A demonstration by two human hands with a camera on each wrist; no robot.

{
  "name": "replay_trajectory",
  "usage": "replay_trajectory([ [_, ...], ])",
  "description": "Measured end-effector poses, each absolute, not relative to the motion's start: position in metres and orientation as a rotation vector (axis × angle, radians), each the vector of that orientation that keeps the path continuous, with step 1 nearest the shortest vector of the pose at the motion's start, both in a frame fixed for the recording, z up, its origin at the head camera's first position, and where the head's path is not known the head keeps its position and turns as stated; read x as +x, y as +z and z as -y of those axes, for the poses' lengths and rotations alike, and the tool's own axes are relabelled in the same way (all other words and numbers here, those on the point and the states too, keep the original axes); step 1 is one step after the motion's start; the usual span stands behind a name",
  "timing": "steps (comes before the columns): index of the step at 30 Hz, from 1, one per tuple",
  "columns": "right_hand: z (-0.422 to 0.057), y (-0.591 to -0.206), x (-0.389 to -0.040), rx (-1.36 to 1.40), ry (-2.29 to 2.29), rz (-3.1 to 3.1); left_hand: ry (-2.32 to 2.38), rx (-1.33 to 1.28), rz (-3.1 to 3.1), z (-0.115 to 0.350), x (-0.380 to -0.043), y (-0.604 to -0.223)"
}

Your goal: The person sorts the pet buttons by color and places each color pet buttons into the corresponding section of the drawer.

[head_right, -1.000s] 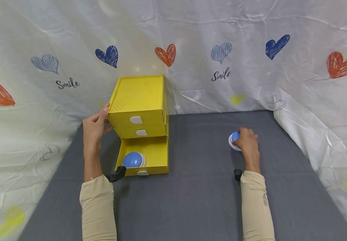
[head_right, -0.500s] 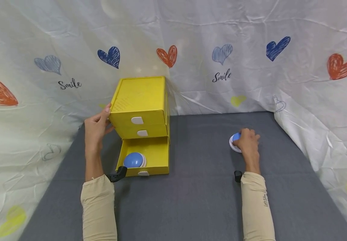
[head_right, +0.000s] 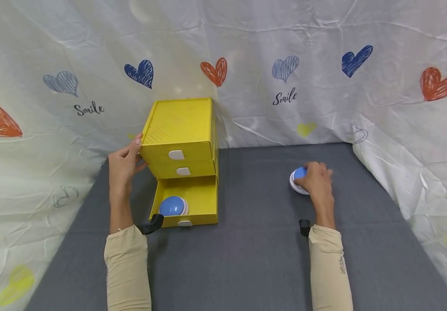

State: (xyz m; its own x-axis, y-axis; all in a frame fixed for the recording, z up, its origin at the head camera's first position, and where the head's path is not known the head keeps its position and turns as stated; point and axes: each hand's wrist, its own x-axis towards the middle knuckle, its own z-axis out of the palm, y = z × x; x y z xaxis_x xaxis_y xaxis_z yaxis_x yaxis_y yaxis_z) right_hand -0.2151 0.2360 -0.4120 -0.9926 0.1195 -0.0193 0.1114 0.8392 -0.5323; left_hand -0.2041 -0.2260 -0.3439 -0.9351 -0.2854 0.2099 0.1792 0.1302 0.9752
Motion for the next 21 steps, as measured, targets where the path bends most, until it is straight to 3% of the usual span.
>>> replay_trajectory([
  [21,-0.184,-0.388,-0.203,0.249,1.029,3.028,-1.868,0.07,2.051,0.224,-0.203,-0.344],
])
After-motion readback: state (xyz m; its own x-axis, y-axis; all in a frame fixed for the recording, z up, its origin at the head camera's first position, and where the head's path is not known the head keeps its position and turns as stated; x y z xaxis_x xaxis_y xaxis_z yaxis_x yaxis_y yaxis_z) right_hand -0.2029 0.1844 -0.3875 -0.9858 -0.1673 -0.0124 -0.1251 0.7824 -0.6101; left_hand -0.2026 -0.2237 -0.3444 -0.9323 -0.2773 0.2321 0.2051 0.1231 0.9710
